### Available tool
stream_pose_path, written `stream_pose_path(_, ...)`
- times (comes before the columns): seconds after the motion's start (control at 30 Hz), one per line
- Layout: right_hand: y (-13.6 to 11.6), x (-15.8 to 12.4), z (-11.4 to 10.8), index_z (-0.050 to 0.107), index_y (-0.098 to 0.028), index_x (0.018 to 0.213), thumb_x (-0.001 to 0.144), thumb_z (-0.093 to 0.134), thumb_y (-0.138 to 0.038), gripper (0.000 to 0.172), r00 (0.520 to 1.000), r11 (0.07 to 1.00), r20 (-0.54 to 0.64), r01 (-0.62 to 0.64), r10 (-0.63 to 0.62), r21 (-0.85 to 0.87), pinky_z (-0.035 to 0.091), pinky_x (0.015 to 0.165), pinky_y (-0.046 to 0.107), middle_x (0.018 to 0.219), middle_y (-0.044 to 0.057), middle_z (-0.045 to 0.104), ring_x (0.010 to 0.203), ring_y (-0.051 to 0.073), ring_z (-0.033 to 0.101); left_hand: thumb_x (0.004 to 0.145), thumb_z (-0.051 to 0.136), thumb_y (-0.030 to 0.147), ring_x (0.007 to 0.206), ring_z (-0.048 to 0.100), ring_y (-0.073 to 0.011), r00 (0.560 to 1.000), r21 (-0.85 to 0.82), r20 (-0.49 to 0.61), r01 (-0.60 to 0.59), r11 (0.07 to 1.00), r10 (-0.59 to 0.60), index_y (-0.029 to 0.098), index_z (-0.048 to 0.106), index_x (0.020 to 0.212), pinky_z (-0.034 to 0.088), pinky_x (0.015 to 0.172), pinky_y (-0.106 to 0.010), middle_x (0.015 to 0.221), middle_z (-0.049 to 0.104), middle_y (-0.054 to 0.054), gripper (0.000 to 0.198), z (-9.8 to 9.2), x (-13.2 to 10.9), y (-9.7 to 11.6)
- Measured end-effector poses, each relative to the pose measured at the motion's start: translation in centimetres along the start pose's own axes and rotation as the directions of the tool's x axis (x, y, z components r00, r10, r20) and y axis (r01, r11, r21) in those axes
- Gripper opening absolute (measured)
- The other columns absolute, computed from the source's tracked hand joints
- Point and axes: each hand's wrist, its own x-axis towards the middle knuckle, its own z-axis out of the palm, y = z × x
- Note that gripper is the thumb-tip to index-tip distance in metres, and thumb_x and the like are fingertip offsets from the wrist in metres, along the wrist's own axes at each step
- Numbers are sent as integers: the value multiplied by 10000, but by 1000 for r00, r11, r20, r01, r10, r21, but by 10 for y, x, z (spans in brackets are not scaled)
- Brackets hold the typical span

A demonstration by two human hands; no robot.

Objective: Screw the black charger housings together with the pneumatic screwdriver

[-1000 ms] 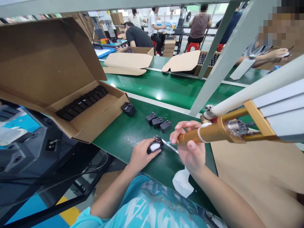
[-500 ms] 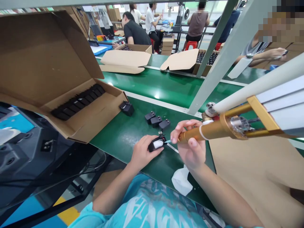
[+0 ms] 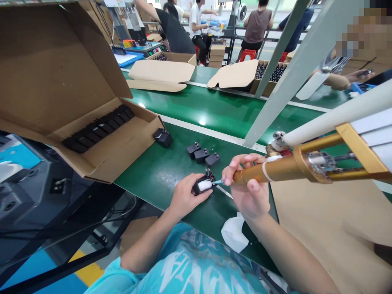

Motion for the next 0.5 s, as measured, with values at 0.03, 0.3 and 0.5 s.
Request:
stream_pose_path(0.03, -1, 0, 0, 582, -281, 1077, 820, 660, -382, 287, 1000, 1000, 1, -1, 1, -5, 476, 598, 322, 930, -3, 596, 584, 110, 605, 807, 709, 349, 709, 655, -152, 1000, -12, 8, 20, 1000, -20, 200, 604, 1094, 517, 582, -238, 948, 711, -32, 340, 2, 0, 1)
stream_pose_path(0.3, -4, 0, 0, 575, -291, 1088, 812, 659, -400, 308, 1000, 1000, 11, -13, 14, -19, 474, 580, 325, 929, -3, 585, 577, 112, 595, 792, 694, 333, 729, 680, -161, 984, -49, 28, 179, 983, -178, 213, 561, 1061, 526, 633, -259, 937, 720, -12, 324, 15, 4, 4)
stream_pose_path(0.5, -3, 0, 2, 580, -284, 1092, 827, 642, -380, 288, 1000, 1000, 19, -1, 2, -7, 490, 599, 330, 926, -2, 585, 578, 108, 593, 807, 690, 357, 839, 695, -205, 993, 47, 13, 120, 992, -121, 219, 560, 1067, 536, 717, -314, 999, 719, -33, 322, 25, 4, 6)
